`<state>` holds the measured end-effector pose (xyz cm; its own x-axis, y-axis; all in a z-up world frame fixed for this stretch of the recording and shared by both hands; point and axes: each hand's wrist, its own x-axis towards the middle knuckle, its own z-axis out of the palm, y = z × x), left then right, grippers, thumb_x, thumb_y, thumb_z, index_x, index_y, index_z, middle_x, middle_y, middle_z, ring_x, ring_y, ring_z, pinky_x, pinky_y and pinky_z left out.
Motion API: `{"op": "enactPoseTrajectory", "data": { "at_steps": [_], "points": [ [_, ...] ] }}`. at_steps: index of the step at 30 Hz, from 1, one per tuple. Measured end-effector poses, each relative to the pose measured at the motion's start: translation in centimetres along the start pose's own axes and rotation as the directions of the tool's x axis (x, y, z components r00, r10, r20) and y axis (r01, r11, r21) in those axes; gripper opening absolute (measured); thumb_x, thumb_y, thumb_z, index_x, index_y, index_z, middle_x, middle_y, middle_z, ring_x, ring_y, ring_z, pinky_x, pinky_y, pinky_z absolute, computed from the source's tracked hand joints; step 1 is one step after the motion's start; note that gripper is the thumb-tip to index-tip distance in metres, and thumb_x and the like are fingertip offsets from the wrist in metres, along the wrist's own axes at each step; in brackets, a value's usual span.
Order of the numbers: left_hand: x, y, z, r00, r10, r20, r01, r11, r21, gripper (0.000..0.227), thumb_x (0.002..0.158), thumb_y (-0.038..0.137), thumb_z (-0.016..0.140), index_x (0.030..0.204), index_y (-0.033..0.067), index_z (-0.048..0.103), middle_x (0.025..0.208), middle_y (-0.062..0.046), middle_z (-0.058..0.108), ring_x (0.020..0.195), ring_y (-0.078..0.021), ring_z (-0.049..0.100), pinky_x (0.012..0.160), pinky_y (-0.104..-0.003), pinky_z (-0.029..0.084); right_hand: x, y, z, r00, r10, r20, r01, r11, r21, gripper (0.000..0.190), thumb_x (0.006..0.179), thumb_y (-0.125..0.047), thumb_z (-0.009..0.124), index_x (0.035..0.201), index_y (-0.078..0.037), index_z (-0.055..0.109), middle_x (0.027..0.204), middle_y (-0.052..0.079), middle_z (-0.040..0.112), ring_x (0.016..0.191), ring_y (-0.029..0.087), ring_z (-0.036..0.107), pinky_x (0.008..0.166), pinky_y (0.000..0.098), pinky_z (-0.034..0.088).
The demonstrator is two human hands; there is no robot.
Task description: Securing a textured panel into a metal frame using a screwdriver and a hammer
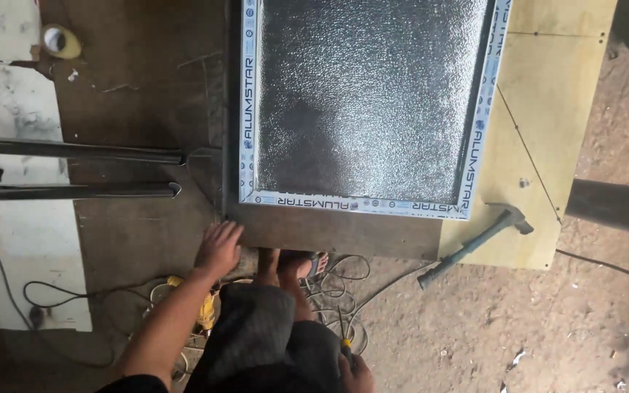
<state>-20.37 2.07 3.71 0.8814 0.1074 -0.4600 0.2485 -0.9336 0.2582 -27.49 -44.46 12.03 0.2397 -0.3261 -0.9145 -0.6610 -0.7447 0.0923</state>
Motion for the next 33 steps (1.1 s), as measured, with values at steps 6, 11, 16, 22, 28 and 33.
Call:
{"op": "enactPoseTrajectory", "data": {
  "at_steps": [6, 11, 16, 22, 28, 33],
  "points": [
    [2.3, -2.3, -3.0, 1.000, 0.021, -0.009, -0.021, 0.997, 0.068, 0.058, 0.093, 0.022, 0.058, 0.149, 0.0107, 0.048, 0.155, -0.013, 0.047, 0.146, -0.0311, 0.040, 0.126, -0.052, 0.022, -7.4, -7.9, -3.4, 0.999, 0.027, -0.019, -0.022, 0.977, 0.211, 0.047, 0.090, -0.052, 0.055, 0.123, -0.023, 0.071, 0.096, 0.010, 0.083, 0.092, 0.028, 0.079, 0.087, 0.0401, 0.056],
    [10.0, -1.5, -7.2, 0.969, 0.239, 0.060, -0.246, 0.954, 0.172, 0.066, 0.089, 0.022, 0.066, 0.151, 0.0122, 0.045, 0.159, -0.011, 0.040, 0.149, -0.0300, 0.033, 0.124, -0.053, 0.022, -8.9, -13.5, -3.9, 0.982, -0.186, -0.027, 0.188, 0.967, 0.173, 0.042, 0.094, -0.044, 0.052, 0.124, -0.019, 0.065, 0.109, 0.019, 0.076, 0.101, 0.040, 0.071, 0.089, 0.0489, 0.052],
    [16.1, -1.6, -9.2, 0.845, 0.407, 0.346, -0.500, 0.830, 0.246, 0.098, 0.084, 0.034, 0.075, 0.162, 0.0189, 0.018, 0.171, -0.011, 0.009, 0.157, -0.0285, 0.008, 0.124, -0.058, 0.007, -9.1, -23.1, -3.6, 0.914, -0.398, -0.078, 0.405, 0.909, 0.097, 0.043, 0.096, -0.048, 0.050, 0.124, -0.018, 0.063, 0.108, 0.018, 0.077, 0.103, 0.044, 0.071, 0.082, 0.0521, 0.052],
    [19.4, -1.7, -13.2, 0.712, 0.484, 0.509, -0.679, 0.658, 0.324, 0.121, 0.072, 0.070, 0.080, 0.165, 0.0211, 0.019, 0.173, -0.007, 0.016, 0.159, -0.0256, 0.011, 0.128, -0.059, 0.002, -11.7, -37.5, -3.8, 0.905, -0.425, -0.010, 0.421, 0.900, -0.115, 0.052, 0.102, -0.042, 0.047, 0.143, -0.010, 0.050, 0.097, 0.022, 0.077, 0.100, 0.045, 0.074, 0.087, 0.0572, 0.056],
    [21.4, -5.3, -11.4, 0.627, 0.607, 0.489, -0.765, 0.597, 0.242, 0.121, 0.071, 0.075, 0.077, 0.164, 0.0251, 0.018, 0.173, -0.002, 0.012, 0.159, -0.0225, 0.006, 0.128, -0.059, -0.004, -9.3, -44.0, -0.3, 0.936, -0.350, 0.035, 0.343, 0.887, -0.310, 0.054, 0.101, -0.041, 0.044, 0.147, -0.015, 0.052, 0.112, 0.021, 0.076, 0.106, 0.040, 0.074, 0.086, 0.0545, 0.059],
    [22.0, -6.5, -11.7, 0.564, 0.702, 0.436, -0.818, 0.549, 0.173, 0.102, 0.073, 0.076, 0.074, 0.155, 0.0259, 0.039, 0.168, -0.003, 0.029, 0.158, -0.0240, 0.016, 0.128, -0.061, 0.001, -10.0, -46.7, 1.5, 0.945, -0.320, 0.072, 0.321, 0.857, -0.402, 0.054, 0.099, -0.032, 0.045, 0.150, -0.016, 0.051, 0.111, 0.019, 0.076, 0.102, 0.038, 0.076, 0.082, 0.0535, 0.062]
  ]
}}
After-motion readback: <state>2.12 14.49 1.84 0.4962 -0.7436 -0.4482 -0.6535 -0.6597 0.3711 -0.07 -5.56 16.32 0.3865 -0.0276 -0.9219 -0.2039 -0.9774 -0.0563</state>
